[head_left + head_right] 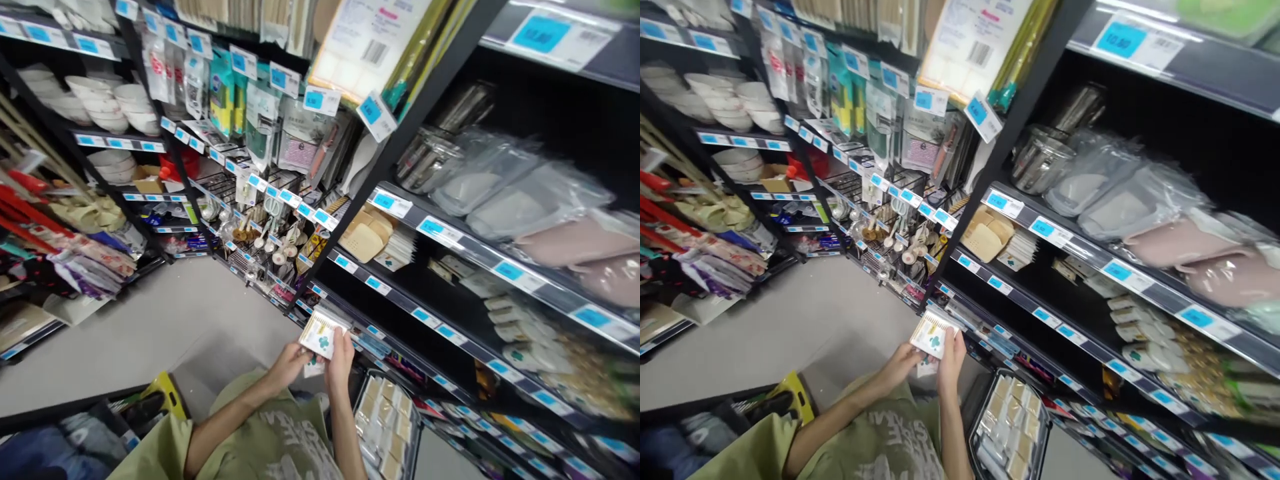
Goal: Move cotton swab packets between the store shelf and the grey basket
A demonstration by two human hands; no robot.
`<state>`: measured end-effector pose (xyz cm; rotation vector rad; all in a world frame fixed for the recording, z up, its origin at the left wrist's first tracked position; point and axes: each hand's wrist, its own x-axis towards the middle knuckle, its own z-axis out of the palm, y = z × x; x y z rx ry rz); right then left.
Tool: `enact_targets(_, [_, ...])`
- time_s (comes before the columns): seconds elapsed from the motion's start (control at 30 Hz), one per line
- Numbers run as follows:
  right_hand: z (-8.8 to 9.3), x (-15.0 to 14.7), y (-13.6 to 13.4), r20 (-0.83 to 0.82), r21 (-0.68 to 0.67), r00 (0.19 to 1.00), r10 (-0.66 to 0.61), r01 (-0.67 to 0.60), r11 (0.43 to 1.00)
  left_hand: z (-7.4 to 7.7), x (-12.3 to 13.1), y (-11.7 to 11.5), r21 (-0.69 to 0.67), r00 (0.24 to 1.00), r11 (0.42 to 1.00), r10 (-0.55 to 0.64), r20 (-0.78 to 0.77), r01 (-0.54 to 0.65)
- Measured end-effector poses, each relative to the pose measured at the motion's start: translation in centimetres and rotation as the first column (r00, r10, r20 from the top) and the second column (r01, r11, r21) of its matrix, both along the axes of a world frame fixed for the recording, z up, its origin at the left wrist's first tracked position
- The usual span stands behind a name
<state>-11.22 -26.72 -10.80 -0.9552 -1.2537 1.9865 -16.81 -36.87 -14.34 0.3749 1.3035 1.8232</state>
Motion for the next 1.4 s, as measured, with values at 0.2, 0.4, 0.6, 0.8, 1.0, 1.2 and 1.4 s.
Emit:
enact_targets(0.2, [0.3,0.3,0.4,0.064,-0.011,0.997,-0.049,0.05,0.999,0.6,-0.7,-0.7,0.035,0.997,0.999,-0.029,0.066,0.027])
enact_targets(0.4, [-0.3,0.8,1.0,0.06,0.065,0.998,-0.002,-0.002,0.998,1.3,-1.4,-0.7,0.147,0.993,0.985,-0.102,0.059,0.092])
enact_targets(0.6, [-0.1,0.3,0.9,0.047,0.1,0.994,0.102,-0.107,0.989,0.9,-0.9,-0.4,0.045,0.987,0.998,0.042,0.154,-0.049])
enact_targets(0.8, [-0.5,-0.2,0.5,0.042,0.143,0.996,0.079,-0.085,0.986,1.2,-1.2,-0.4,0.061,0.951,0.978,0.18,0.252,-0.201])
enact_targets(1.0, [-1.5,-0.1,0.9,0.124,0.273,0.985,-0.123,0.086,0.958,2.1,-1.8,-0.7,0.108,0.867,0.921,0.307,0.393,-0.375])
enact_targets(1.2, [-1.9,0.2,-0.1,0.07,0.024,0.976,0.205,-0.207,0.978,2.0,-1.9,-0.5,0.1,0.853,0.897,0.369,0.369,-0.431])
enact_targets(1.4, [-2.5,1.1,1.6,0.061,-0.001,0.993,-0.103,0.104,0.995,1.8,-3.2,-0.4,0.082,0.751,0.771,0.583,0.309,-0.632])
